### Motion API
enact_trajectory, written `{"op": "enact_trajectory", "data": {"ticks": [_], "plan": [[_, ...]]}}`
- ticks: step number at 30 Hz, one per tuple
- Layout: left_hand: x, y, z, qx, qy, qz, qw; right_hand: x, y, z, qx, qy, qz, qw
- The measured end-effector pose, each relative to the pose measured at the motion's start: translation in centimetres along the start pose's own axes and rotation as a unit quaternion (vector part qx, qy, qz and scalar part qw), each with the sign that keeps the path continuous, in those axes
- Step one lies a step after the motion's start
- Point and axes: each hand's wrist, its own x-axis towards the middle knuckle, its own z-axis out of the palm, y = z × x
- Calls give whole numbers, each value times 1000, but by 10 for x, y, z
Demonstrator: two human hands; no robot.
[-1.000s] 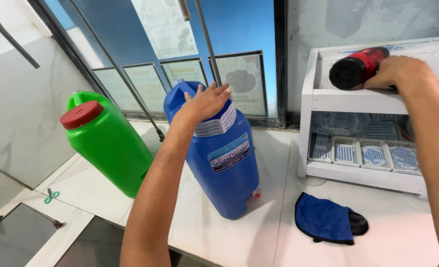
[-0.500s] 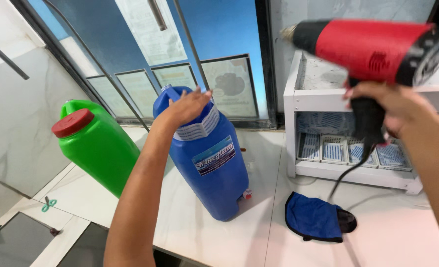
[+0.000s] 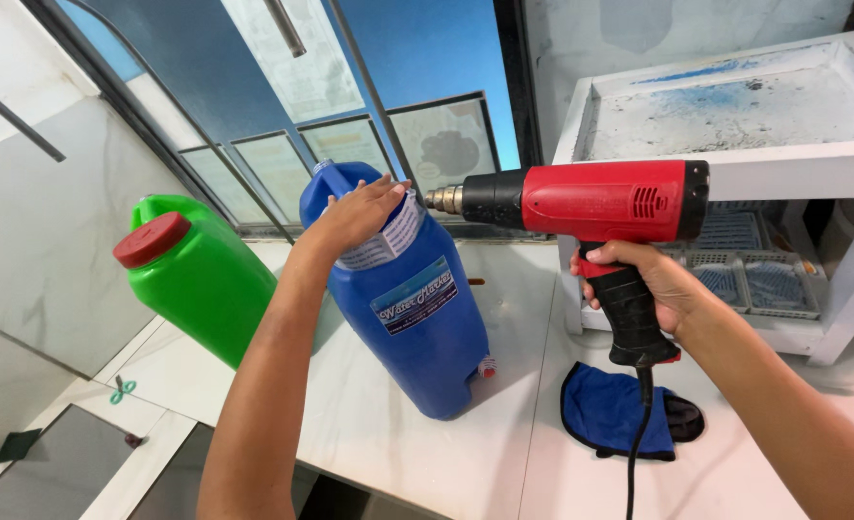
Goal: The person fills a blue plastic container with water from a tap, then fills a green plastic container. They wipe the containers with a cloth, secure the lids, and apply labels to both containers using a heat gun to shrink the plastic wrap.
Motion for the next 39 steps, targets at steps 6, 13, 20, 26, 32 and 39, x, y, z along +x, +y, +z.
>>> {"op": "enact_trajectory", "data": {"ticks": [6, 13, 20, 26, 32, 39], "plan": [[-7, 9, -5, -16, 25, 9, 1000, -4, 4, 5, 18, 4, 8, 1000], [-28, -13, 8, -163, 320, -174, 917, -30, 9, 12, -28, -12, -27, 999], [-25, -61, 47, -634, 342, 5, 694, -56, 11, 19, -39, -22, -24, 999], [-26, -53, 53, -698, 388, -17, 602, -77, 0, 42, -95, 29, -29, 995], [-50, -38, 52, -782, 361, 7, 508, -81, -30, 83, -190, 68, -20, 979], [-49, -35, 58, -787, 367, 26, 495, -45, -63, 142, -297, 78, -5, 952]]}}
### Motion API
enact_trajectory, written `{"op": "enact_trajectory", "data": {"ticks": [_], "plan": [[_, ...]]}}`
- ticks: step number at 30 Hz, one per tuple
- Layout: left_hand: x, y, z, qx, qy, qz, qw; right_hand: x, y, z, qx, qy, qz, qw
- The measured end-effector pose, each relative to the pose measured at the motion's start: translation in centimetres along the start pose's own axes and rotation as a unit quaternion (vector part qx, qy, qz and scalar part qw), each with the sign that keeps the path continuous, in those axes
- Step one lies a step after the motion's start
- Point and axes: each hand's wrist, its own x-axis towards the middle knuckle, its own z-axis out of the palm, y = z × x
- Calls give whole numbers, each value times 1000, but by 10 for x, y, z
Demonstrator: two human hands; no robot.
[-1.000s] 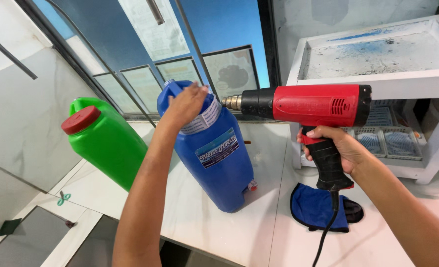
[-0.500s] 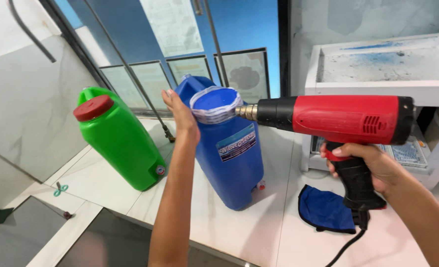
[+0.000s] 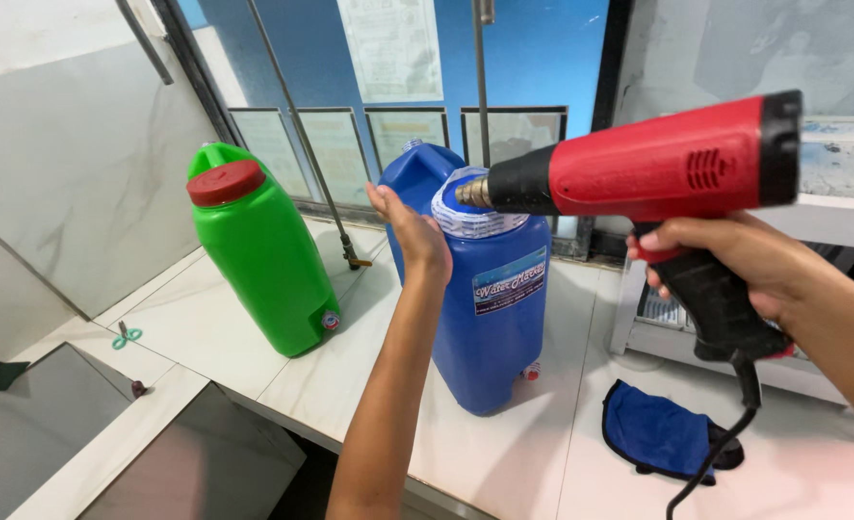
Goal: The person fills a blue plastic container with water from a tap, then fills a green plastic container. They wipe the containers with a cloth, secure the lids, and apply labels to both containers using a heat gun to shrink the plastic wrap.
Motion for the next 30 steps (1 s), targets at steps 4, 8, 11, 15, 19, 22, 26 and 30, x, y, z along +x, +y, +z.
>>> {"op": "enact_trajectory", "data": {"ticks": [4, 8, 11, 15, 19, 22, 26, 30], "plan": [[6, -9, 2, 71, -31, 55, 995, 17, -25, 7, -11, -10, -18, 1000], [15, -13, 5, 204, -25, 54, 977, 31, -31, -6, -14, 3, -32, 999], [22, -13, 4, 216, -50, 38, 974, 43, -22, -31, -8, 28, -16, 999], [23, -13, -1, 237, -80, 23, 968, 54, 5, -81, 3, 11, -14, 1000], [22, -6, 4, 296, -73, -6, 953, 61, 22, -111, 22, -30, -24, 999], [18, -1, 9, 346, -78, -22, 935, 68, 24, -112, 63, -6, 29, 998], [17, -2, 11, 407, -74, -47, 909, 79, 28, -105, 147, -49, 43, 987], [26, -2, 9, 465, -83, -36, 881, 78, 45, -108, 188, -79, 46, 978]]}}
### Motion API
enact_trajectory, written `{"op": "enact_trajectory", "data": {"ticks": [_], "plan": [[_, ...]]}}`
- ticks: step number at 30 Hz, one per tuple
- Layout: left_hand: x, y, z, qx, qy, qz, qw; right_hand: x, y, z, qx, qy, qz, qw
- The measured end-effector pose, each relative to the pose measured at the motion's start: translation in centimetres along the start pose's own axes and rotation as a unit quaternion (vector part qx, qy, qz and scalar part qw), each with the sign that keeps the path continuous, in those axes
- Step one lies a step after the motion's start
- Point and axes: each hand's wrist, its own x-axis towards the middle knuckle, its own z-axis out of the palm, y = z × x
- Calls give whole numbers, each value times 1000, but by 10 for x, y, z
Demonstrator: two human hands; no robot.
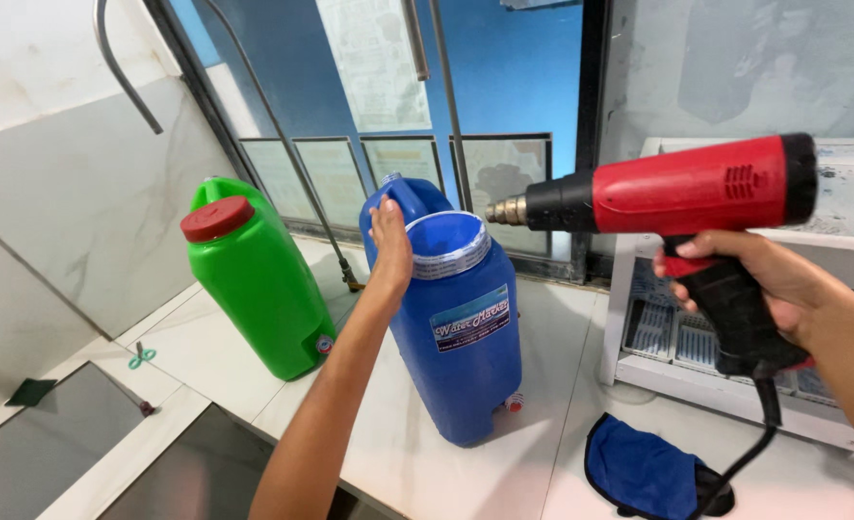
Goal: The person fills a blue plastic container with water from a tap, then fills a green plastic container. They wipe the containers with a cloth, secure the lids, and apply labels to both containers using a heat gun to shrink the plastic wrap.
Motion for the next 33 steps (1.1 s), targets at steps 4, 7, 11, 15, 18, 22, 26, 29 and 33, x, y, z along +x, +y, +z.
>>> {"op": "enact_trajectory", "data": {"ticks": [4, 7, 11, 15, 18, 22, 26, 29, 33], "plan": [[16, 15, -11, 133, -75, 116, 981, -17, 24, -12, -12, 37, -22, 999], [23, 34, -21, 113, -252, 130, 952, -35, 41, -6, 21, 72, -29, 997], [29, 53, -4, 305, -375, 187, 855, -72, 67, 1, 40, 81, -93, 991], [46, 50, -16, 228, -414, 218, 854, -106, 121, 18, 41, 119, -184, 975], [73, 38, -59, 23, -339, 262, 903, -132, 161, 57, 29, 153, -213, 964], [101, 13, -94, -116, -236, 290, 920, -164, 194, 140, -13, 255, -227, 940], [97, -24, -104, -202, -268, 279, 900, -182, 210, 232, -59, 297, -246, 921], [90, -39, -104, -255, -288, 264, 885, -183, 214, 300, -107, 343, -217, 908], [82, -51, -101, -265, -272, 246, 892, -165, 215, 362, -244, 411, -191, 857]]}}
